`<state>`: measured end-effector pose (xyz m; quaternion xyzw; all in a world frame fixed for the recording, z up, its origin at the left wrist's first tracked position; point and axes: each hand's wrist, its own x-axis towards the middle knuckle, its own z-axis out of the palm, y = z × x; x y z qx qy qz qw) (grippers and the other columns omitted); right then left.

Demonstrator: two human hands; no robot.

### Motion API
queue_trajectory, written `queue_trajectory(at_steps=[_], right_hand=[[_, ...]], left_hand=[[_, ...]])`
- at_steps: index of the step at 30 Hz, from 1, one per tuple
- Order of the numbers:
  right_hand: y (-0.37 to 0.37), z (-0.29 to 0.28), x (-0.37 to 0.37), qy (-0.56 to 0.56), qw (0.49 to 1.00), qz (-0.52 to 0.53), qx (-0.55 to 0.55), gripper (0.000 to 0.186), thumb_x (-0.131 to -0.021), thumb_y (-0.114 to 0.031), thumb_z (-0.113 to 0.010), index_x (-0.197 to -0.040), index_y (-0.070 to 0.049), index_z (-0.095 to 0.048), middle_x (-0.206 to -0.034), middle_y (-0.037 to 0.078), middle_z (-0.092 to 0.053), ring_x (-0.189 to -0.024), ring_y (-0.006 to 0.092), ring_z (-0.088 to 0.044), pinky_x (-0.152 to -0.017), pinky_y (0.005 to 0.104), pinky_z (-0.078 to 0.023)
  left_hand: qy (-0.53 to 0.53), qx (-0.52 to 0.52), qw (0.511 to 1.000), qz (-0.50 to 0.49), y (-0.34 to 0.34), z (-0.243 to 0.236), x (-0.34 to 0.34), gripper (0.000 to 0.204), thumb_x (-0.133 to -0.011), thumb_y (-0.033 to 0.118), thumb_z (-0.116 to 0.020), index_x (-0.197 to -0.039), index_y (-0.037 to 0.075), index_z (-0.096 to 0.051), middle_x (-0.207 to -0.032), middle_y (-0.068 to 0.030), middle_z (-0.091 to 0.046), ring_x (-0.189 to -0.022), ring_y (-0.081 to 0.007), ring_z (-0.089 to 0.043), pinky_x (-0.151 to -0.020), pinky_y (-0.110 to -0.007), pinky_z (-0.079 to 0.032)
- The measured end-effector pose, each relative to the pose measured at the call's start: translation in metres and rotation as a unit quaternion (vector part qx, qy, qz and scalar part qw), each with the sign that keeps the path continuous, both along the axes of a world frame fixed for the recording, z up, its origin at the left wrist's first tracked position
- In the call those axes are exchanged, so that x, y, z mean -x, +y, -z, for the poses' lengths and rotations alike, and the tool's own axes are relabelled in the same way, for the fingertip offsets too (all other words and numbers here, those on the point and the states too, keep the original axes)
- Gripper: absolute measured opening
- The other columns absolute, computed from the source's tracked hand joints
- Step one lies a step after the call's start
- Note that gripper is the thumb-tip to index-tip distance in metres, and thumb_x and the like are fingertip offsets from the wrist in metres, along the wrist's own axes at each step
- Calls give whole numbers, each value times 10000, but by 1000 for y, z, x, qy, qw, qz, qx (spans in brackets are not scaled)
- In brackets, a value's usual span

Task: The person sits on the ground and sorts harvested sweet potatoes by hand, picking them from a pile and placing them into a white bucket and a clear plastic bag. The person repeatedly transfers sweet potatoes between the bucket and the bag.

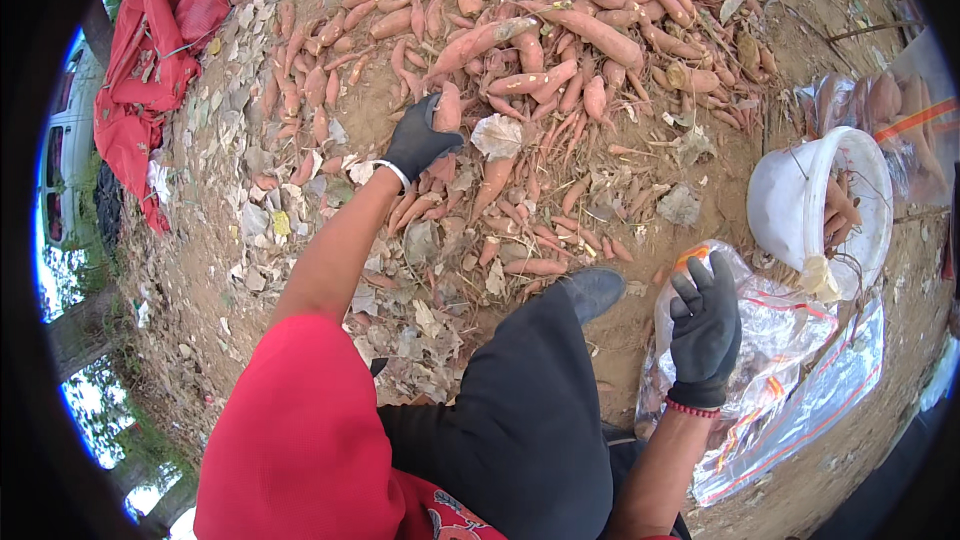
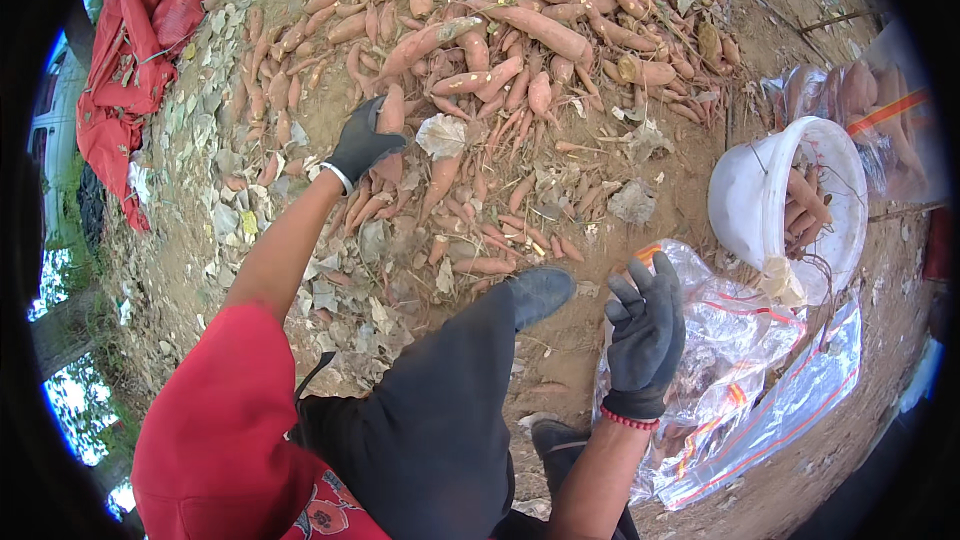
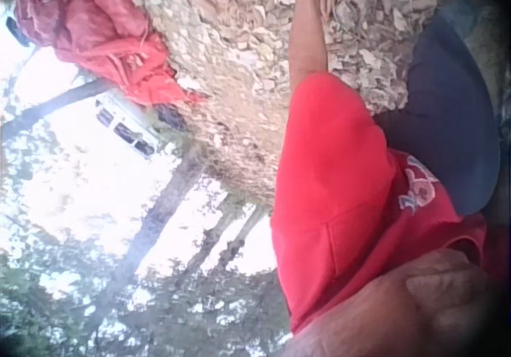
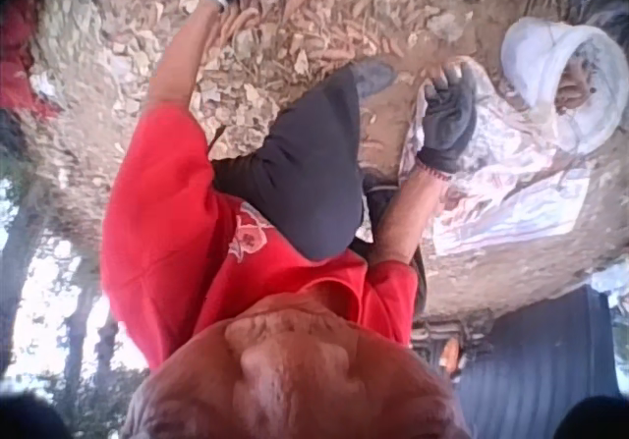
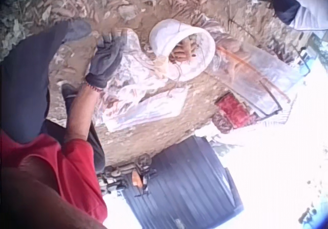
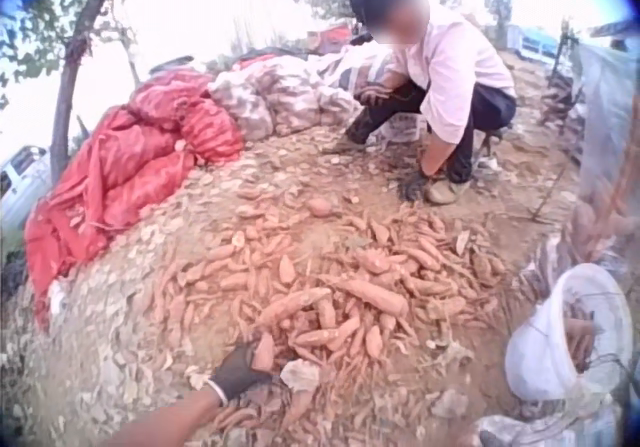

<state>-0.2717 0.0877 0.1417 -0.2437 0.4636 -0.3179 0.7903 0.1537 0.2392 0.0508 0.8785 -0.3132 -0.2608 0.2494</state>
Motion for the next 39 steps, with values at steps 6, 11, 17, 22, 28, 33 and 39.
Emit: queue_trajectory(at_steps=[6, 11, 17, 22, 28, 33, 39], right_hand=[[40, 11, -5, 107, 988, -108, 21, 456, -1008, -244, -490, -1381, 4, -402, -1149, 132, -632, -927, 192, -667, -692, 259, -547], [51, 8, -14, 93, 984, -153, -16, 472, -996, -209, -538, -1378, 33, -403, -1180, 129, -625, -955, 167, -655, -748, 260, -553], [46, 0, -3, 72, 990, -119, -28, 478, -994, -227, -552, -1374, 28, -414, -1166, 123, -629, -960, 163, -649, -752, 258, -551], [37, 14, 9, 169, 978, -123, 21, 470, -991, -203, -555, -1372, 34, -413, -1156, 124, -630, -966, 167, -648, -756, 263, -556], [25, 22, 24, 325, 864, -195, 333, 625, -840, -148, -699, -1385, 5, -437, -1238, 191, -579, -1068, 274, -610, -901, 366, -497], [-35, 40, 17, 540, 507, -365, 563, 1018, -697, -403, -794, -1491, -66, -253, -1460, 210, -374, -1334, 376, -361, -1131, 514, -226], [-54, 43, 103, 589, 401, -615, 338, 649, -762, -40, -604, -1385, -35, -423, -981, 205, -644, -895, 370, -649, -765, 466, -510]], left_hand=[[657, 346, 655, -140, -9, -68, 84, 661, -839, 226, -635, -1417, 27, -381, -1243, -134, -553, -1120, -269, -576, -980, -431, -464], [669, 424, 607, 62, -140, -125, 166, 668, -858, 271, -639, -1421, 28, -375, -1208, -156, -574, -1116, -298, -585, -946, -451, -500], [517, 375, 726, 255, -268, -181, 264, 534, -958, 247, -606, -1428, 72, -422, -1354, -43, -471, -1152, -109, -526, -953, -307, -465], [394, 421, 816, 45, -237, -117, 204, 567, -948, 234, -610, -1430, 28, -393, -1411, -119, -456, -1194, -167, -527, -940, -313, -478], [-7, 280, 949, -146, -108, -41, -14, 728, -809, 128, -734, -1434, 17, -377, -1398, -169, -469, -1245, -259, -501, -930, -332, -503], [-99, 80, 992, -11, -78, -23, -74, 999, -673, 289, -848, -1467, -4, -316, -1431, -231, -428, -1276, -302, -487, -984, -360, -462], [-21, -65, 985, 158, -127, -11, -65, 1046, -669, 530, -821, -1451, 23, -344, -1434, -221, -436, -1305, -328, -460, -1072, -381, -382]])
